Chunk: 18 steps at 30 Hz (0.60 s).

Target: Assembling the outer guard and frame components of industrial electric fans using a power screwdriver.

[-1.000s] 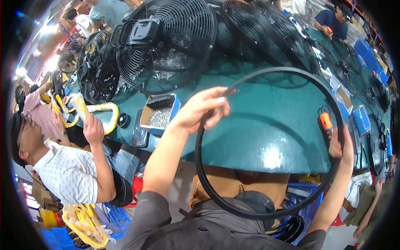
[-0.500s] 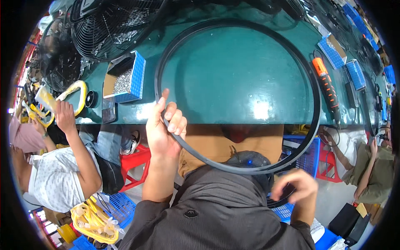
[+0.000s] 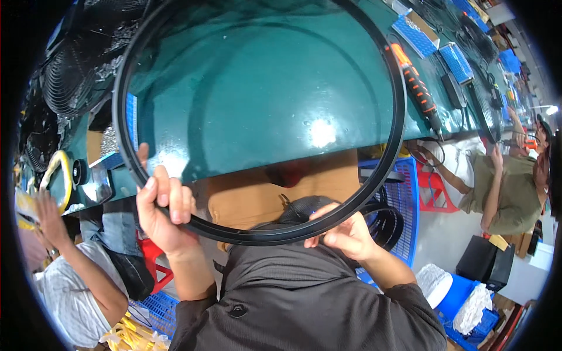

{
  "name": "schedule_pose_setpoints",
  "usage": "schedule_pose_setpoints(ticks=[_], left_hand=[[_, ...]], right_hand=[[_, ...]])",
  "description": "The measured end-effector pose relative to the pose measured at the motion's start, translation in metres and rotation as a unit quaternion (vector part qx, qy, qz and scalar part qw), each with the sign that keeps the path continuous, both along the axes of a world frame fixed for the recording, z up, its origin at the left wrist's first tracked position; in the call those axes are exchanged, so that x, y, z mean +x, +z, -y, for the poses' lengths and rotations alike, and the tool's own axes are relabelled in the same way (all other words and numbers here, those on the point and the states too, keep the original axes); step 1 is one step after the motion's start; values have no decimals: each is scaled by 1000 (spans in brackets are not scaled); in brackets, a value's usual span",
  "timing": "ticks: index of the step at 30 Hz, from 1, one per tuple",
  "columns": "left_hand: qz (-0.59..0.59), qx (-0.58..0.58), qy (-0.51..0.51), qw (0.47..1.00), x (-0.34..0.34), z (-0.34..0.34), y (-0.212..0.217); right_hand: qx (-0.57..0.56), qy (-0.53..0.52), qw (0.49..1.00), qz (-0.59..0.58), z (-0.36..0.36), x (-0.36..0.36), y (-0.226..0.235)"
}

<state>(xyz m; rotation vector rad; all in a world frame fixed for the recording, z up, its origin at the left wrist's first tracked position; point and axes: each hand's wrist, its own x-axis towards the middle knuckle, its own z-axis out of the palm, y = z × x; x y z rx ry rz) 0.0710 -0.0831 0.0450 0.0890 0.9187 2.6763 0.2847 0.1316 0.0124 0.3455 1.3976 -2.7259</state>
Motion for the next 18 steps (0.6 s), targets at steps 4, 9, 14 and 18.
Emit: schedule_pose_setpoints(ticks=[4,9,14,18], left_hand=[[-73,39,-34,996,-3,3,-5],[-63,-79,16,995,2,-3,3],[-127,-146,28,981,18,2,17],[-175,-155,44,971,29,2,19]], right_hand=[[22,15,1000,6,-2,2,-2],[3,-75,996,40,0,4,-4],[-13,-111,993,23,-8,8,-3],[14,-102,995,12,-23,7,-9]])
